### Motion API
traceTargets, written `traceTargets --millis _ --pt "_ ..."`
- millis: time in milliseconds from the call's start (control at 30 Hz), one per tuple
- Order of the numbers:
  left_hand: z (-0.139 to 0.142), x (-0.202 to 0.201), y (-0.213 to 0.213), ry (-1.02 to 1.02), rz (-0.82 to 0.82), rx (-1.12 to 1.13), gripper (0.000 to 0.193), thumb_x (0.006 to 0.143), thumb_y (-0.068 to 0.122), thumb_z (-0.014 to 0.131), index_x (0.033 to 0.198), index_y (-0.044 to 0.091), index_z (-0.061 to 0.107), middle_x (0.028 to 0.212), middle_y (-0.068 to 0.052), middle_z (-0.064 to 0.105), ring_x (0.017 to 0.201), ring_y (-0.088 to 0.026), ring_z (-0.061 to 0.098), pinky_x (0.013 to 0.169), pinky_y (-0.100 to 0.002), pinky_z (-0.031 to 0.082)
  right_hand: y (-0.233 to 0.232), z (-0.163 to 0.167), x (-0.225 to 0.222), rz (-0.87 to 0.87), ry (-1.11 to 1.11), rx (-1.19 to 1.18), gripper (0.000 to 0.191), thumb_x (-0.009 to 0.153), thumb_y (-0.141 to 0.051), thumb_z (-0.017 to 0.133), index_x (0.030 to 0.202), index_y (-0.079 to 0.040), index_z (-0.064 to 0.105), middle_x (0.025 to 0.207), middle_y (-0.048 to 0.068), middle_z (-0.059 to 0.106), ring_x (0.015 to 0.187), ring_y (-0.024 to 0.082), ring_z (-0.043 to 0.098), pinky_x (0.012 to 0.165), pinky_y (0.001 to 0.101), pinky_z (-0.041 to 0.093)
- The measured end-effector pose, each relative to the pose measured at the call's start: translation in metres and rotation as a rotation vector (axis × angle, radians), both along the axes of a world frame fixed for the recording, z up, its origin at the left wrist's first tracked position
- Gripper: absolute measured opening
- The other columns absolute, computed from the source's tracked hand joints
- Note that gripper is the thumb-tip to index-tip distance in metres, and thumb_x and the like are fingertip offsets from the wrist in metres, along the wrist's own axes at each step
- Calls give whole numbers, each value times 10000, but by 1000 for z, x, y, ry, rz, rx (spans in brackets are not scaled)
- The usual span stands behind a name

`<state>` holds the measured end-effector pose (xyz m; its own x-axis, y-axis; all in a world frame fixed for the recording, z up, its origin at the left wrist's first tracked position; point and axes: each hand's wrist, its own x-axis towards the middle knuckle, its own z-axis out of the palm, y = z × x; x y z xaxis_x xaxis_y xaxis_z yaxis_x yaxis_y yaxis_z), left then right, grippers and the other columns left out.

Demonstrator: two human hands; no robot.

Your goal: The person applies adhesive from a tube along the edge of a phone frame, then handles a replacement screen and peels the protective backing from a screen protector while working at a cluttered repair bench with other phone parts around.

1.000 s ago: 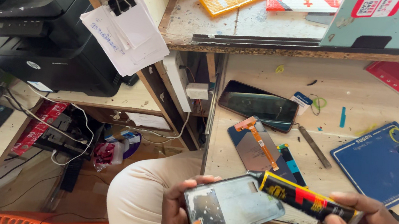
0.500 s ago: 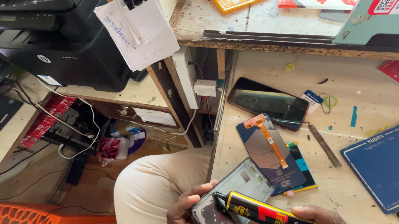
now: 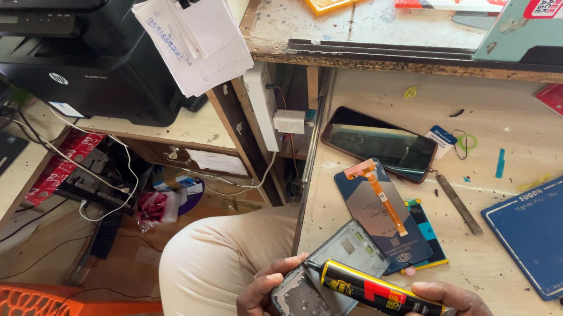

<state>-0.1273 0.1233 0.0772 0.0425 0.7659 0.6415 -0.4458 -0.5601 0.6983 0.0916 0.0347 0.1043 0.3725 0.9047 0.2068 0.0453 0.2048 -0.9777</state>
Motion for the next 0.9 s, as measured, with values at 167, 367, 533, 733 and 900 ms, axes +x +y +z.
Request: traceTargets --millis 167,367,533,733,900 --pt "-1 -1 -1 25 4 0 1040 710 159 1032 1495 122 351 1503 -304 483 1405 -401 584 1123 -554 554 2 11 3 -31 68 -97 404 912 52 684 1313 63 628 1140 216 752 997 156 694 818 274 556" --pt "-1 0 -1 27 3 1 1051 704 155 1034 1495 125 344 1501 -311 476 1404 -407 582 1107 -555 542 -2 9 4 -57 89 -114 391 881 31 678 1269 52 626 1073 179 754 966 130 693 814 249 554" --pt "0 0 -2 44 21 -6 1051 699 159 1034 1492 124 345 1491 -316 482 1402 -404 581 1107 -550 540 -5 -4 6 2 76 -132 449 952 63 725 1381 44 595 1036 201 728 880 154 688 734 256 532" --pt "0 -1 -4 51 8 -26 1040 707 164 1031 1485 120 342 1497 -319 479 1401 -411 587 1096 -547 551 1 15 2 -82 92 -188 382 835 19 668 1215 42 630 1168 179 751 1035 158 703 860 282 556" --pt "0 0 -1 70 24 1 1049 705 178 1027 1491 121 335 1494 -313 478 1397 -408 593 1093 -538 555 9 36 -4 -80 133 -191 393 846 34 675 1237 53 635 1174 217 743 1055 188 703 884 310 555"
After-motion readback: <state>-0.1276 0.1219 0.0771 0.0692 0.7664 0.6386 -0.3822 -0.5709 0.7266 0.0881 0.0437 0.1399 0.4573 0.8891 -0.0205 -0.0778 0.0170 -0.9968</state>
